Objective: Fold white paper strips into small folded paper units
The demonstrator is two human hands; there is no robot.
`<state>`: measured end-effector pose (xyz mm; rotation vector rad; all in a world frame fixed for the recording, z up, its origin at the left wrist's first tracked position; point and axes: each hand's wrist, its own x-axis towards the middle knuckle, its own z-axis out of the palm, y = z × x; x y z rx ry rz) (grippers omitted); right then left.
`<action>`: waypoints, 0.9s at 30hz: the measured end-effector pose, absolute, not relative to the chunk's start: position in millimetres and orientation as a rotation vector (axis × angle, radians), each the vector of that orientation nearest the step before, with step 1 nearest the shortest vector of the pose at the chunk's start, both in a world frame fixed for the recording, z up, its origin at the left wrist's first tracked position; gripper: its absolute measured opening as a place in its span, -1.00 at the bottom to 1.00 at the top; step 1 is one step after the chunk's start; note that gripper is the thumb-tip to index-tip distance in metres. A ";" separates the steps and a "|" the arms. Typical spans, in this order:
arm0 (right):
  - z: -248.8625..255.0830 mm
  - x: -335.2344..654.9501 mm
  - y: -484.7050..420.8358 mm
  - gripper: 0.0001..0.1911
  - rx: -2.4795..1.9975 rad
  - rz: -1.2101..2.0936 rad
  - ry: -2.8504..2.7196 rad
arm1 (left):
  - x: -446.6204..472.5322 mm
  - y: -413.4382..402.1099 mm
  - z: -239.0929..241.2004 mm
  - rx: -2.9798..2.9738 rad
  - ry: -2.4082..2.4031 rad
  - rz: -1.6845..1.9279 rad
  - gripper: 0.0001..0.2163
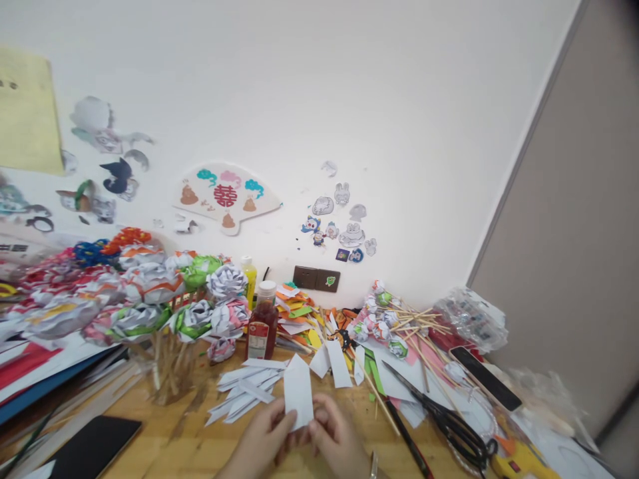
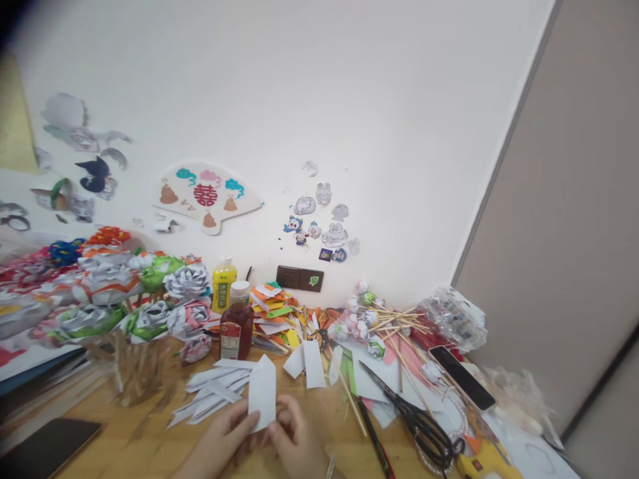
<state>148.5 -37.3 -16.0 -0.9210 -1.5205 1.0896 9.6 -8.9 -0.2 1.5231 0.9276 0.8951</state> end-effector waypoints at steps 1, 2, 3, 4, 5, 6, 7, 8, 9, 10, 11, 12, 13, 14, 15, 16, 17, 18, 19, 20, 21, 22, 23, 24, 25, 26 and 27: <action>-14.7 148.6 -38.2 -0.64 -0.910 1.075 -1.522 | 9.2 -6.6 -2.3 1.484 0.944 0.903 -0.72; -13.2 148.7 -39.1 -0.64 -0.902 1.060 -1.516 | 8.9 -4.8 -4.1 1.453 0.947 0.905 -0.71; -11.7 148.8 -39.9 -0.65 -0.896 1.047 -1.507 | 8.7 -3.7 -5.5 1.431 0.939 0.909 -0.70; -10.6 148.9 -40.5 -0.65 -0.890 1.036 -1.500 | 8.6 -3.0 -6.5 1.420 0.926 0.909 -0.70; -10.0 148.9 -40.9 -0.66 -0.884 1.027 -1.496 | 8.5 -2.9 -7.0 1.418 0.908 0.906 -0.71; -10.0 149.0 -41.0 -0.67 -0.879 1.014 -1.498 | 8.5 -3.1 -7.1 1.421 0.894 0.903 -0.71; -10.4 149.1 -40.9 -0.68 -0.879 1.002 -1.505 | 8.5 -3.4 -6.9 1.426 0.886 0.901 -0.72; -11.0 149.2 -40.7 -0.71 -0.883 0.988 -1.516 | 8.6 -3.8 -6.5 1.432 0.881 0.902 -0.73; -11.8 149.3 -40.5 -0.74 -0.891 0.979 -1.529 | 8.6 -4.1 -6.0 1.439 0.881 0.901 -0.74; -12.4 149.4 -40.4 -0.77 -0.899 0.977 -1.540 | 8.5 -4.3 -5.3 1.445 0.885 0.900 -0.74; -12.8 149.5 -40.4 -0.80 -0.905 0.978 -1.547 | 8.4 -4.3 -4.6 1.457 0.886 0.895 -0.74; -12.8 149.5 -40.6 -0.81 -0.908 0.983 -1.554 | 8.3 -4.2 -3.9 1.476 0.886 0.887 -0.73; -12.5 149.4 -40.8 -0.83 -0.907 0.991 -1.563 | 8.1 -4.2 -3.2 1.493 0.887 0.882 -0.72; -11.8 149.2 -41.0 -0.83 -0.903 0.994 -1.571 | 7.9 -4.3 -2.5 1.511 0.885 0.874 -0.70; -11.1 149.0 -41.2 -0.84 -0.901 0.992 -1.573 | 7.7 -4.5 -1.8 1.528 0.882 0.866 -0.68; -10.3 148.8 -41.3 -0.85 -0.901 0.983 -1.573 | 7.5 -5.2 -0.9 1.543 0.879 0.863 -0.66; -9.7 148.6 -41.1 -0.86 -0.907 0.978 -1.571 | 7.3 -6.2 0.1 1.558 0.872 0.862 -0.65; -9.4 148.5 -40.7 -0.86 -0.921 0.969 -1.566 | 7.1 -7.5 1.4 1.572 0.865 0.862 -0.63; -9.6 148.6 -40.1 -0.87 -0.947 0.951 -1.556 | 7.1 -9.3 2.9 1.586 0.858 0.858 -0.63; -10.2 148.7 -39.2 -0.87 -0.982 0.932 -1.543 | 7.2 -11.2 4.6 1.599 0.852 0.849 -0.62; -11.2 149.0 -38.2 -0.86 -1.017 0.918 -1.527 | 7.5 -13.3 6.2 1.609 0.845 0.833 -0.62; -12.6 149.2 -37.1 -0.86 -1.045 0.909 -1.504 | 8.0 -15.2 7.7 1.615 0.839 0.807 -0.61; -14.1 149.5 -36.0 -0.85 -1.064 0.906 -1.477 | 8.9 -16.9 8.8 1.615 0.833 0.775 -0.61; -15.4 149.7 -34.9 -0.85 -1.071 0.911 -1.453 | 10.0 -18.3 9.4 1.605 0.828 0.749 -0.60; -16.4 149.9 -34.0 -0.84 -1.066 0.923 -1.436 | 11.3 -19.2 9.5 1.586 0.821 0.727 -0.59; -16.8 149.9 -33.3 -0.83 -1.054 0.938 -1.423 | 12.8 -19.8 9.0 1.563 0.813 0.711 -0.58; -16.6 150.0 -32.9 -0.81 -1.040 0.953 -1.411 | 14.3 -19.9 8.1 1.540 0.804 0.704 -0.57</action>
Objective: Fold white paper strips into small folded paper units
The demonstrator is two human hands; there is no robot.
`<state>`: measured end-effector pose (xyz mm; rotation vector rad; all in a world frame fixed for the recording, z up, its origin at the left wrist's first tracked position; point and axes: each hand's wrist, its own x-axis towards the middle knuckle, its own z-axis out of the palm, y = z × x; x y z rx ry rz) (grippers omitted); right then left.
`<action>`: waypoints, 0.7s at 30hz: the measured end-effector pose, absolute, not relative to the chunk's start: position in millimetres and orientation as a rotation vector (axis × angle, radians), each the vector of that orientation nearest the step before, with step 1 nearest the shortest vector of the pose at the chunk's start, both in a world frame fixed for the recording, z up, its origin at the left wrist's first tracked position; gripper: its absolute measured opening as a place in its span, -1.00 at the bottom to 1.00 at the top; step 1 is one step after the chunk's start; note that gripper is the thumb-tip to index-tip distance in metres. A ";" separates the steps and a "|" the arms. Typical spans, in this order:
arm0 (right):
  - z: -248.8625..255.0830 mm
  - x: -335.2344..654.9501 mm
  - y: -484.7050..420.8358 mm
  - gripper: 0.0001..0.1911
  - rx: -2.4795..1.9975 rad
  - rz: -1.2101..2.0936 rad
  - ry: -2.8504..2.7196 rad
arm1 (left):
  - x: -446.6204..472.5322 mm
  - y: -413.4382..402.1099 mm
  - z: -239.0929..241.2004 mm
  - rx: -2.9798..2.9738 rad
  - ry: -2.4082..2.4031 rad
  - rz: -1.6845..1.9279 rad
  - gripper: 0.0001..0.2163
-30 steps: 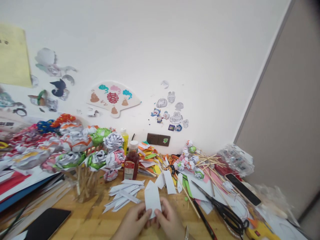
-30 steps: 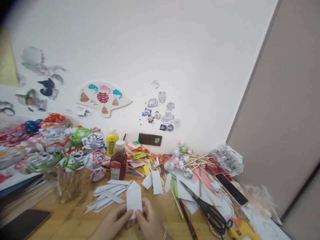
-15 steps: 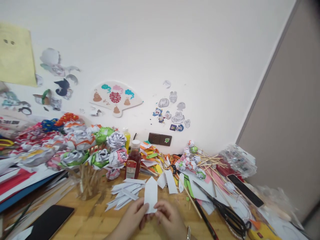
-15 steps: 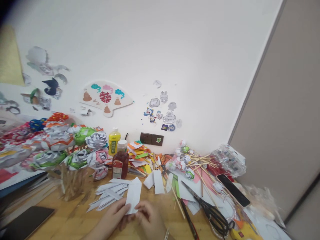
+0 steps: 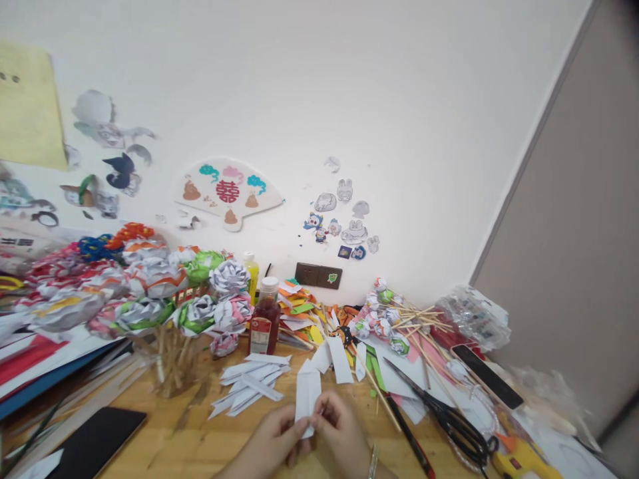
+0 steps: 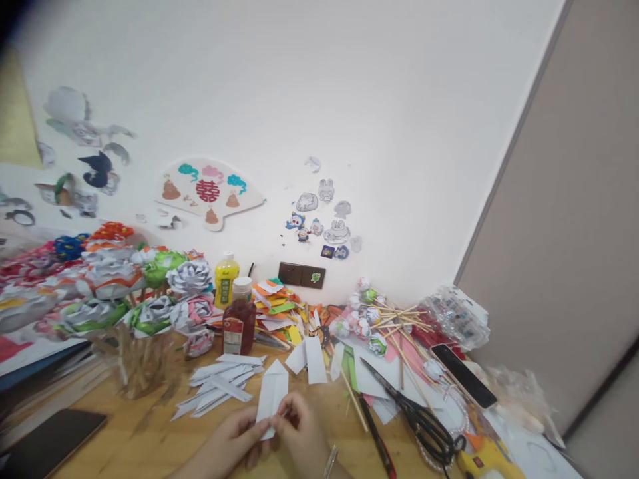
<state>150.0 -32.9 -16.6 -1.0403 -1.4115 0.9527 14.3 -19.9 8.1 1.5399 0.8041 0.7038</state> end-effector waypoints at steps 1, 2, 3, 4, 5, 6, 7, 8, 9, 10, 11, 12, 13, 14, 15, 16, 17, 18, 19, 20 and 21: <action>-15.6 149.9 -32.7 -0.80 -1.025 0.970 -1.399 | 15.6 -19.7 6.9 1.522 0.793 0.702 -0.57; -14.1 149.9 -32.9 -0.78 -1.009 0.993 -1.382 | 16.6 -19.2 5.8 1.507 0.779 0.706 -0.57; -12.2 149.9 -33.3 -0.77 -0.992 1.023 -1.365 | 17.2 -18.3 4.8 1.492 0.764 0.714 -0.57; -10.2 150.0 -33.9 -0.77 -0.973 1.059 -1.353 | 17.2 -17.0 4.0 1.476 0.755 0.728 -0.58; -8.2 150.1 -34.6 -0.76 -0.952 1.093 -1.347 | 16.7 -15.4 3.6 1.454 0.756 0.744 -0.58; -6.6 150.4 -35.2 -0.75 -0.931 1.119 -1.349 | 15.7 -13.6 3.4 1.429 0.766 0.759 -0.59; -5.6 150.8 -35.8 -0.74 -0.913 1.133 -1.354 | 14.3 -11.7 3.6 1.405 0.783 0.774 -0.60; -5.1 151.2 -36.2 -0.74 -0.903 1.133 -1.359 | 12.9 -9.7 3.9 1.384 0.802 0.785 -0.61; -5.1 151.4 -36.4 -0.73 -0.901 1.119 -1.365 | 11.5 -8.0 4.3 1.369 0.818 0.792 -0.62; -5.5 151.5 -36.6 -0.74 -0.905 1.098 -1.366 | 10.3 -6.6 4.8 1.359 0.827 0.795 -0.63; -6.1 151.3 -36.6 -0.75 -0.909 1.083 -1.363 | 9.5 -5.6 5.2 1.353 0.828 0.791 -0.63; -6.5 150.7 -36.7 -0.76 -0.907 1.076 -1.356 | 9.1 -5.0 5.6 1.348 0.828 0.781 -0.64; -6.5 149.9 -36.9 -0.76 -0.898 1.078 -1.343 | 9.1 -4.8 5.9 1.342 0.828 0.766 -0.65; -5.9 148.8 -37.4 -0.76 -0.883 1.088 -1.331 | 9.5 -4.9 6.0 1.336 0.828 0.748 -0.65; -4.6 147.7 -38.0 -0.75 -0.867 1.102 -1.320 | 10.0 -5.2 6.1 1.330 0.828 0.732 -0.66; -2.8 146.7 -38.8 -0.75 -0.859 1.109 -1.313 | 10.6 -5.7 6.2 1.325 0.829 0.716 -0.67; -0.7 146.0 -39.6 -0.76 -0.860 1.107 -1.320 | 11.1 -6.2 6.2 1.323 0.829 0.703 -0.67; 1.3 145.6 -40.2 -0.78 -0.874 1.085 -1.332 | 11.6 -6.7 6.3 1.323 0.828 0.693 -0.67; 2.8 145.6 -40.6 -0.79 -0.891 1.052 -1.349 | 11.9 -7.3 6.5 1.326 0.828 0.686 -0.66; 3.4 146.0 -40.6 -0.80 -0.909 1.018 -1.370 | 12.2 -7.9 6.8 1.329 0.829 0.682 -0.65; 2.8 146.8 -40.1 -0.81 -0.927 0.988 -1.385 | 12.5 -8.6 7.3 1.332 0.828 0.682 -0.64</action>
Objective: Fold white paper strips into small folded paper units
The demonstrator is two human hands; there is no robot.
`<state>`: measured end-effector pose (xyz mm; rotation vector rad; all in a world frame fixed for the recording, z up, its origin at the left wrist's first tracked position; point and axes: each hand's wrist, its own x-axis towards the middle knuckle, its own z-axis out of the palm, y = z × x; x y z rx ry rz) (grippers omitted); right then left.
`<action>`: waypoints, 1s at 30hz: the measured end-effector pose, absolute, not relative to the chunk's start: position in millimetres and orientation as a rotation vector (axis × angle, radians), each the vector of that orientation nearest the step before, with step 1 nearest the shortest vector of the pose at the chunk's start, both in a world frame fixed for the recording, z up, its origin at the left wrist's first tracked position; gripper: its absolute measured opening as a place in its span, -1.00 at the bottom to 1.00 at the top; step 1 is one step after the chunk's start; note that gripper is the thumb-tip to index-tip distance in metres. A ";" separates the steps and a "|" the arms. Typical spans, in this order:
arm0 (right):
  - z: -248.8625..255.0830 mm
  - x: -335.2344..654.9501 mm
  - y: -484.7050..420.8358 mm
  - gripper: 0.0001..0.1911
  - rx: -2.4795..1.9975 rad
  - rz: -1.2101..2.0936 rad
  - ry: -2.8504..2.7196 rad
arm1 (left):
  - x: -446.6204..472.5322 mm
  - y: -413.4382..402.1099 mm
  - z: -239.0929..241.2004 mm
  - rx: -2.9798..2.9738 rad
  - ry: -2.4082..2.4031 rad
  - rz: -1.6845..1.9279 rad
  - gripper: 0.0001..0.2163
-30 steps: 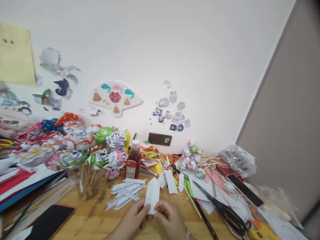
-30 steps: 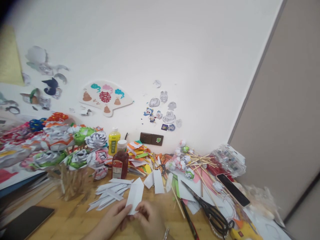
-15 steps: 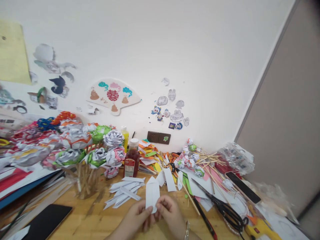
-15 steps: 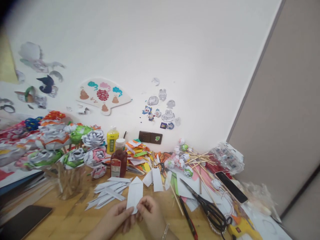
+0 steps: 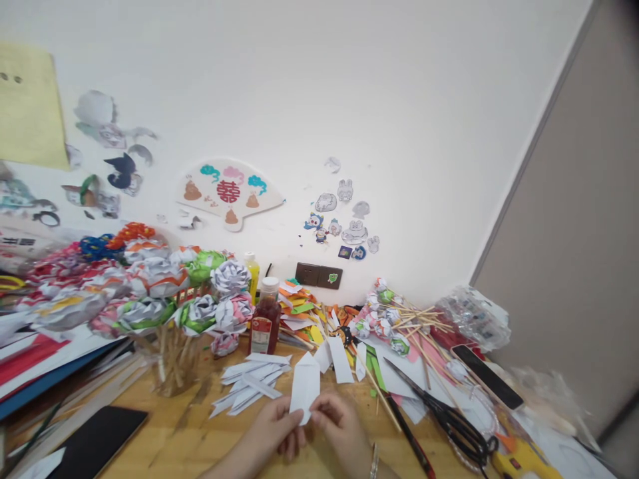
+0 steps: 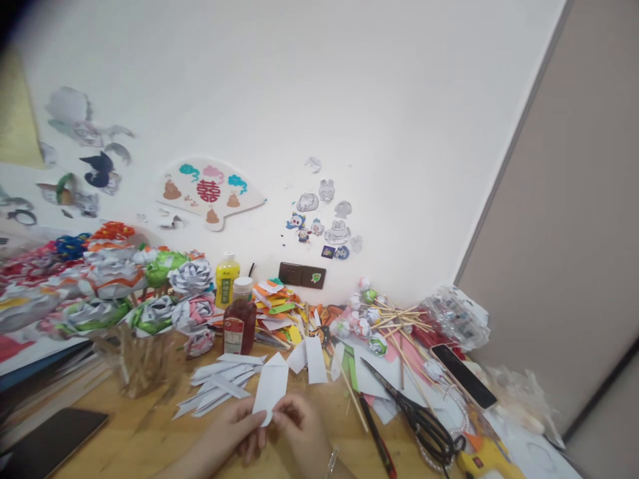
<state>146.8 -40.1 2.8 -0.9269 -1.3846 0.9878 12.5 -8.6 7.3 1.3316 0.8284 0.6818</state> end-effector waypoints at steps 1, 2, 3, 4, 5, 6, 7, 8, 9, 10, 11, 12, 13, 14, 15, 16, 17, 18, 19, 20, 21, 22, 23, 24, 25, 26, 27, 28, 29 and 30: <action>1.1 147.7 -39.2 -0.82 -0.942 0.971 -1.392 | 12.7 -9.4 7.7 1.335 0.824 0.683 -0.63; -1.5 148.6 -38.0 -0.83 -0.956 0.970 -1.390 | 13.1 -10.2 8.1 1.339 0.818 0.686 -0.63; -4.5 149.4 -36.7 -0.84 -0.971 0.974 -1.370 | 13.6 -11.0 8.2 1.342 0.810 0.687 -0.62; -7.6 149.9 -35.5 -0.84 -0.986 0.990 -1.349 | 14.1 -11.7 8.2 1.346 0.799 0.687 -0.62; -10.2 150.1 -34.5 -0.84 -0.998 1.000 -1.330 | 14.7 -12.3 7.8 1.351 0.786 0.688 -0.61; -12.0 150.1 -33.9 -0.84 -1.009 1.008 -1.317 | 15.3 -12.7 7.2 1.358 0.771 0.691 -0.61; -12.8 149.8 -33.6 -0.84 -1.019 1.013 -1.304 | 15.8 -13.0 6.4 1.368 0.756 0.695 -0.61; -12.8 149.3 -33.8 -0.84 -1.027 1.012 -1.293 | 16.2 -13.1 5.4 1.381 0.746 0.698 -0.60; -12.0 148.8 -34.1 -0.84 -1.033 1.009 -1.286 | 16.5 -13.1 4.6 1.396 0.740 0.700 -0.60; -10.9 148.4 -34.5 -0.85 -1.038 1.001 -1.280 | 16.7 -13.1 3.8 1.409 0.744 0.700 -0.59; -9.7 148.1 -34.9 -0.86 -1.041 0.994 -1.279 | 16.8 -13.1 3.3 1.421 0.750 0.697 -0.59; -8.6 147.9 -35.2 -0.87 -1.044 0.990 -1.283 | 16.8 -13.1 2.9 1.429 0.757 0.695 -0.58; -8.0 148.0 -35.3 -0.88 -1.046 0.988 -1.292 | 16.8 -13.0 2.7 1.434 0.763 0.695 -0.58; -7.6 148.1 -35.3 -0.89 -1.049 0.989 -1.304 | 16.6 -13.0 2.4 1.438 0.769 0.699 -0.57; -7.5 148.4 -35.2 -0.91 -1.052 0.990 -1.316 | 16.4 -12.8 2.0 1.439 0.778 0.708 -0.57; -7.5 148.7 -35.1 -0.92 -1.052 0.988 -1.330 | 16.1 -12.6 1.5 1.440 0.792 0.719 -0.56; -7.5 149.1 -35.1 -0.94 -1.049 0.983 -1.346 | 15.9 -12.4 0.7 1.442 0.807 0.729 -0.57; -7.2 149.3 -35.3 -0.94 -1.044 0.976 -1.360 | 15.6 -12.1 -0.4 1.447 0.825 0.739 -0.57; -6.7 149.5 -35.5 -0.95 -1.038 0.969 -1.371 | 15.4 -11.8 -1.8 1.453 0.843 0.750 -0.58; -6.0 149.7 -35.9 -0.95 -1.031 0.964 -1.381 | 15.2 -11.5 -3.2 1.460 0.858 0.758 -0.59; -5.2 149.6 -36.3 -0.96 -1.025 0.962 -1.385 | 15.2 -11.3 -4.5 1.468 0.870 0.764 -0.59; -4.4 149.5 -36.7 -0.96 -1.021 0.964 -1.387 | 15.2 -11.2 -5.7 1.478 0.878 0.769 -0.60; -3.8 149.3 -36.9 -0.96 -1.020 0.966 -1.384 | 15.3 -11.1 -6.5 1.489 0.884 0.772 -0.60; -3.4 149.0 -36.9 -0.96 -1.019 0.968 -1.379 | 15.4 -11.1 -6.8 1.502 0.885 0.770 -0.60; -3.4 148.6 -36.6 -0.96 -1.021 0.971 -1.370 | 15.6 -11.3 -6.7 1.517 0.880 0.764 -0.60; -3.9 148.2 -36.2 -0.95 -1.025 0.978 -1.358 | 15.9 -11.6 -6.0 1.533 0.872 0.758 -0.60; -4.6 147.8 -35.7 -0.95 -1.029 0.985 -1.346 | 16.1 -12.1 -4.9 1.545 0.864 0.755 -0.60; -5.7 147.5 -35.1 -0.95 -1.033 0.989 -1.334 | 16.3 -12.6 -3.7 1.554 0.858 0.751 -0.60; -6.8 147.1 -34.6 -0.95 -1.037 0.986 -1.322 | 16.5 -13.3 -2.3 1.559 0.853 0.747 -0.59; -7.9 146.7 -34.2 -0.95 -1.042 0.982 -1.312 | 16.6 -14.1 -1.2 1.560 0.851 0.743 -0.59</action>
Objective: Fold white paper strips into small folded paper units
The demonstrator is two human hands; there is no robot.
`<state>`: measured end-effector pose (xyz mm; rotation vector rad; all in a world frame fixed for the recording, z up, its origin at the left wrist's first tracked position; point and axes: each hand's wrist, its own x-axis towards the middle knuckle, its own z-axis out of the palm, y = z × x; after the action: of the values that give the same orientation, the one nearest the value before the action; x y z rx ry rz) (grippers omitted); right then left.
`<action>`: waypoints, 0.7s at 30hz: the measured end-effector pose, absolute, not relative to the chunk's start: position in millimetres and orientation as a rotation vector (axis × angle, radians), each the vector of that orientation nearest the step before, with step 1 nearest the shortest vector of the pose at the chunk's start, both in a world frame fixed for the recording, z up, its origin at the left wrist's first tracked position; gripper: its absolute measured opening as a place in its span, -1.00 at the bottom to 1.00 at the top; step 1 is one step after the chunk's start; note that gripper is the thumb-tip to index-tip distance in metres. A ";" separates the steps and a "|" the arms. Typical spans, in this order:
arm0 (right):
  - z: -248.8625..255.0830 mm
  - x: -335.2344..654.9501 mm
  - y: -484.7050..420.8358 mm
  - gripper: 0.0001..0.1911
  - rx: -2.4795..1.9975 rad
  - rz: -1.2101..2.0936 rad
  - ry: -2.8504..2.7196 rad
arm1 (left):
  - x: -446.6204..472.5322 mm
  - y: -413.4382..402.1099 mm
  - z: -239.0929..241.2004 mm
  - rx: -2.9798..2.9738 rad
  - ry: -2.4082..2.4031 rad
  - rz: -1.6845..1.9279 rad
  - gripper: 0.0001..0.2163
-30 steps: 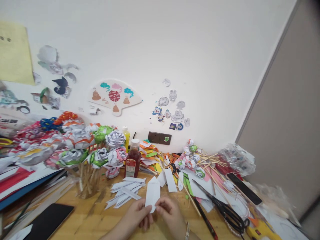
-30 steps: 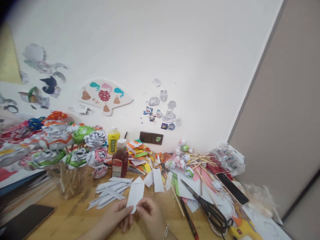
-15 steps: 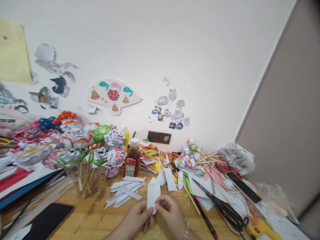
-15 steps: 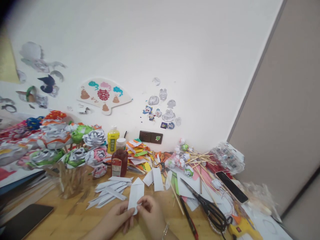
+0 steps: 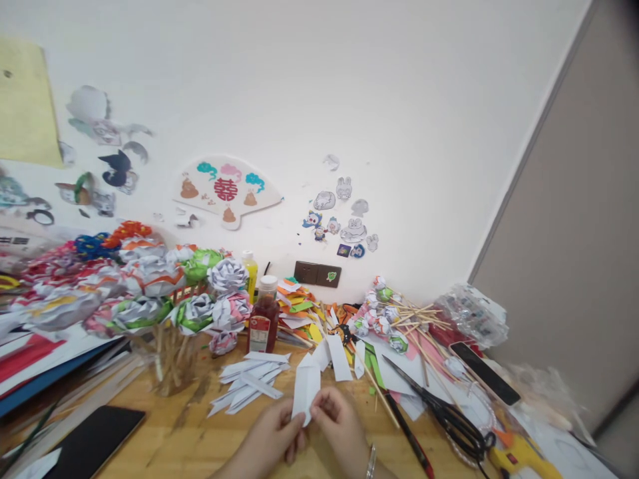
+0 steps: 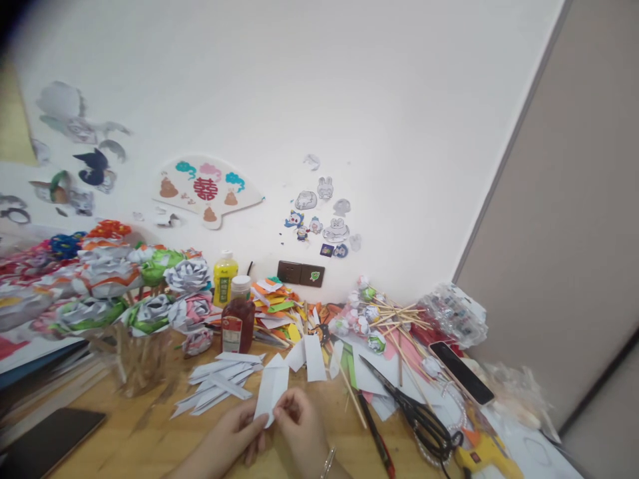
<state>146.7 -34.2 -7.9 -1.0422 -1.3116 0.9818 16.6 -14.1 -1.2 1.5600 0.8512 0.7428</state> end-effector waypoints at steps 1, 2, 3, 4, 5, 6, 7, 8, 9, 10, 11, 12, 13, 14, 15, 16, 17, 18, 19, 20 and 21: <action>-8.8 146.4 -34.0 -0.94 -1.047 0.974 -1.301 | 16.7 -14.8 -0.4 1.559 0.850 0.740 -0.60; -9.4 146.0 -34.1 -0.94 -1.050 0.969 -1.293 | 16.7 -15.4 0.0 1.557 0.849 0.736 -0.60; -9.7 145.7 -34.3 -0.94 -1.053 0.965 -1.287 | 16.7 -15.9 -0.1 1.558 0.847 0.733 -0.61; -9.6 145.5 -34.7 -0.94 -1.055 0.965 -1.283 | 16.7 -16.3 -0.5 1.560 0.845 0.735 -0.62; -9.3 145.3 -35.1 -0.94 -1.057 0.966 -1.282 | 16.8 -16.6 -1.2 1.562 0.846 0.739 -0.63; -8.9 145.2 -35.5 -0.95 -1.057 0.966 -1.281 | 16.8 -16.7 -1.9 1.565 0.850 0.740 -0.64; -8.4 145.2 -35.7 -0.96 -1.058 0.964 -1.282 | 17.0 -16.8 -2.4 1.568 0.852 0.743 -0.64; -8.0 145.2 -35.9 -0.97 -1.062 0.961 -1.285 | 17.1 -16.9 -2.7 1.570 0.856 0.745 -0.65; -7.6 145.2 -35.9 -0.97 -1.069 0.956 -1.291 | 17.3 -17.0 -2.6 1.569 0.857 0.745 -0.65; -7.4 145.2 -36.0 -0.98 -1.079 0.950 -1.299 | 17.5 -17.1 -2.2 1.567 0.855 0.744 -0.65; -7.3 145.2 -36.0 -0.98 -1.091 0.939 -1.308 | 17.7 -17.2 -1.6 1.567 0.850 0.742 -0.65; -7.3 145.0 -36.1 -0.98 -1.103 0.926 -1.318 | 17.8 -17.3 -0.8 1.569 0.846 0.739 -0.66; -7.5 144.8 -36.4 -0.97 -1.112 0.915 -1.327 | 17.9 -17.4 0.1 1.575 0.843 0.734 -0.65; -7.8 144.5 -36.8 -0.96 -1.118 0.905 -1.335 | 18.0 -17.5 0.8 1.581 0.842 0.727 -0.65; -8.3 144.2 -37.3 -0.96 -1.120 0.898 -1.343 | 18.1 -17.6 1.4 1.588 0.841 0.721 -0.65; -8.9 143.8 -37.8 -0.96 -1.120 0.893 -1.348 | 18.2 -17.7 1.8 1.590 0.846 0.719 -0.65; -9.4 143.5 -38.3 -0.96 -1.120 0.887 -1.353 | 18.3 -17.8 1.9 1.589 0.854 0.719 -0.64; -10.0 143.3 -38.7 -0.97 -1.121 0.882 -1.359 | 18.4 -17.8 1.9 1.587 0.863 0.721 -0.64; -10.5 143.3 -39.0 -0.97 -1.121 0.876 -1.364 | 18.5 -17.9 1.7 1.585 0.870 0.725 -0.64; -10.9 143.4 -39.0 -0.97 -1.121 0.873 -1.368 | 18.5 -17.9 1.5 1.585 0.875 0.727 -0.65; -11.2 143.6 -38.9 -0.97 -1.121 0.872 -1.370 | 18.4 -17.9 1.2 1.587 0.875 0.727 -0.65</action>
<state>143.6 -38.9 -11.2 -1.1209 -1.3699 0.8717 18.4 -17.9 1.2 1.5875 0.8748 0.7272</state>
